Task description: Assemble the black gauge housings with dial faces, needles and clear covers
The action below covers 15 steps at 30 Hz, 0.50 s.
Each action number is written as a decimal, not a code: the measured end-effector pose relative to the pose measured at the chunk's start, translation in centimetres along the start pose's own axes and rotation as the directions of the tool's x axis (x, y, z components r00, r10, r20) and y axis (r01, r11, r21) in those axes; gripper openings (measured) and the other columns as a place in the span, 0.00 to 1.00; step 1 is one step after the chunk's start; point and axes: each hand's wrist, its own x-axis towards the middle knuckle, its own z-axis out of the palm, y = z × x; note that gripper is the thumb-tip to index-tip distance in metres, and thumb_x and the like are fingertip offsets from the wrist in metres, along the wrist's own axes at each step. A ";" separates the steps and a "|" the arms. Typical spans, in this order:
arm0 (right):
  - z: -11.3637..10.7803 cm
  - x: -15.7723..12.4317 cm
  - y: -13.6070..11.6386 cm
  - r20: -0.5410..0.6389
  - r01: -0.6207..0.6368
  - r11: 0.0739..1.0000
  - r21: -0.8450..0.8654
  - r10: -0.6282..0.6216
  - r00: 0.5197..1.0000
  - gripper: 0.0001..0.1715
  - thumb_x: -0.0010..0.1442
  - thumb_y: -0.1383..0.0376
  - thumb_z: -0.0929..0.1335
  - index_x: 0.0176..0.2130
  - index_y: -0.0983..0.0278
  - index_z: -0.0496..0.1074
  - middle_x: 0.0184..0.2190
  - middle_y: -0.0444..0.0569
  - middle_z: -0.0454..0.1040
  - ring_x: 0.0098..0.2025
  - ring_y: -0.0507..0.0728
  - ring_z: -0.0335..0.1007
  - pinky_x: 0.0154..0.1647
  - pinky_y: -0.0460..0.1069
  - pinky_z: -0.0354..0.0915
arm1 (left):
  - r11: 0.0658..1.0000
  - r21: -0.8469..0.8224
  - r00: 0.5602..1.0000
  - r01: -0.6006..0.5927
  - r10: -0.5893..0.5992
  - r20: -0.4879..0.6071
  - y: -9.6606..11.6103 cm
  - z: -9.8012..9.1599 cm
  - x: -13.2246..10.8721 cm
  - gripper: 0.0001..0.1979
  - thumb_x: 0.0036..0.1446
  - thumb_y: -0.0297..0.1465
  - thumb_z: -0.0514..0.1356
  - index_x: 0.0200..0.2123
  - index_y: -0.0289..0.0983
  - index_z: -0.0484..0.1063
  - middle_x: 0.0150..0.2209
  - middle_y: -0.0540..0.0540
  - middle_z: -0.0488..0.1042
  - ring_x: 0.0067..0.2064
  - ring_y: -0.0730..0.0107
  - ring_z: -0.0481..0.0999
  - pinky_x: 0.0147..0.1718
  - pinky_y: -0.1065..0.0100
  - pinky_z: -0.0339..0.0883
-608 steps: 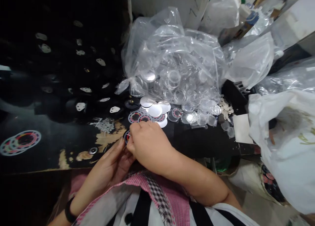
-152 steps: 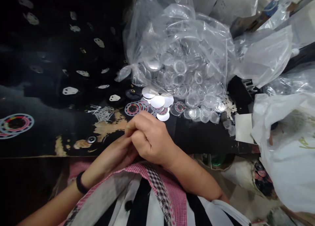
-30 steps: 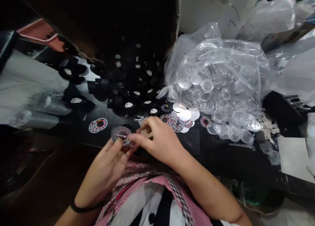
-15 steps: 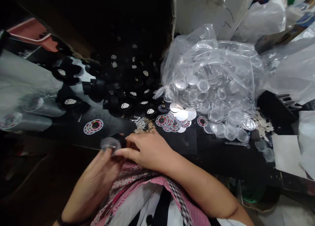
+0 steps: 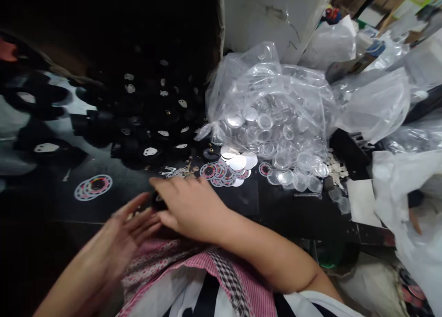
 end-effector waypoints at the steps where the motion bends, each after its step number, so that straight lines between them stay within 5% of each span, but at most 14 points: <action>1: 0.0 -0.7 -0.2 0.026 0.038 0.998 0.042 -0.040 0.999 0.33 0.65 0.61 0.67 0.65 0.70 0.58 0.57 0.58 0.71 0.56 0.63 0.67 0.57 0.58 0.63 | 0.995 -0.053 0.994 0.088 -0.084 0.072 0.1 1.9 0.5 0.19 0.59 0.44 0.63 0.53 0.46 0.74 0.45 0.51 0.82 0.52 0.64 0.79 0.44 0.73 0.76; 3: -0.5 -1.9 0.7 0.030 0.043 0.989 0.142 -0.048 0.998 0.31 0.66 0.60 0.67 0.63 0.69 0.61 0.57 0.56 0.71 0.57 0.59 0.67 0.58 0.53 0.64 | 0.974 -0.101 0.967 0.201 -0.181 0.180 0.1 4.7 1.3 0.14 0.60 0.40 0.63 0.48 0.43 0.77 0.46 0.48 0.82 0.46 0.64 0.81 0.40 0.72 0.77; 5: -1.5 -2.9 2.9 -0.057 -0.124 0.979 0.164 0.135 0.989 0.25 0.68 0.58 0.65 0.59 0.67 0.66 0.54 0.54 0.73 0.54 0.57 0.70 0.56 0.51 0.65 | 0.961 -0.098 0.943 0.257 -0.228 0.241 -0.1 6.1 1.7 0.14 0.62 0.37 0.62 0.48 0.40 0.77 0.49 0.44 0.81 0.44 0.63 0.81 0.40 0.69 0.78; 7: -2.4 -3.5 5.7 -0.195 -0.429 0.901 0.057 0.432 0.881 0.21 0.68 0.57 0.65 0.55 0.65 0.71 0.50 0.55 0.75 0.51 0.60 0.72 0.54 0.54 0.65 | 0.957 -0.088 0.933 0.277 -0.246 0.263 -0.3 6.5 1.6 0.16 0.65 0.37 0.58 0.51 0.36 0.76 0.49 0.39 0.81 0.44 0.62 0.81 0.41 0.67 0.78; 9: -2.9 -3.9 8.0 -0.281 -0.637 0.766 -0.080 0.596 0.752 0.23 0.65 0.56 0.67 0.55 0.65 0.71 0.50 0.58 0.73 0.51 0.65 0.71 0.53 0.60 0.64 | 0.955 -0.084 0.931 0.285 -0.255 0.260 -0.4 6.6 1.4 0.17 0.67 0.35 0.54 0.54 0.35 0.74 0.49 0.38 0.80 0.42 0.64 0.81 0.40 0.68 0.78; 12: -2.7 -4.1 9.8 -0.274 -0.661 0.741 -0.119 0.616 0.739 0.24 0.61 0.57 0.70 0.54 0.64 0.71 0.52 0.59 0.70 0.54 0.68 0.68 0.53 0.63 0.62 | 0.960 -0.082 0.941 0.268 -0.243 0.237 -0.4 7.0 0.9 0.17 0.68 0.33 0.53 0.56 0.36 0.72 0.51 0.38 0.79 0.39 0.69 0.80 0.34 0.73 0.76; 15: -2.1 -4.4 10.2 -0.304 -0.627 0.763 0.160 0.642 0.704 0.18 0.59 0.61 0.70 0.48 0.65 0.73 0.46 0.56 0.74 0.48 0.63 0.71 0.50 0.58 0.64 | 0.958 -0.121 0.948 0.260 -0.230 0.220 -0.4 7.4 0.8 0.18 0.68 0.36 0.54 0.55 0.37 0.73 0.52 0.38 0.79 0.40 0.70 0.80 0.34 0.74 0.76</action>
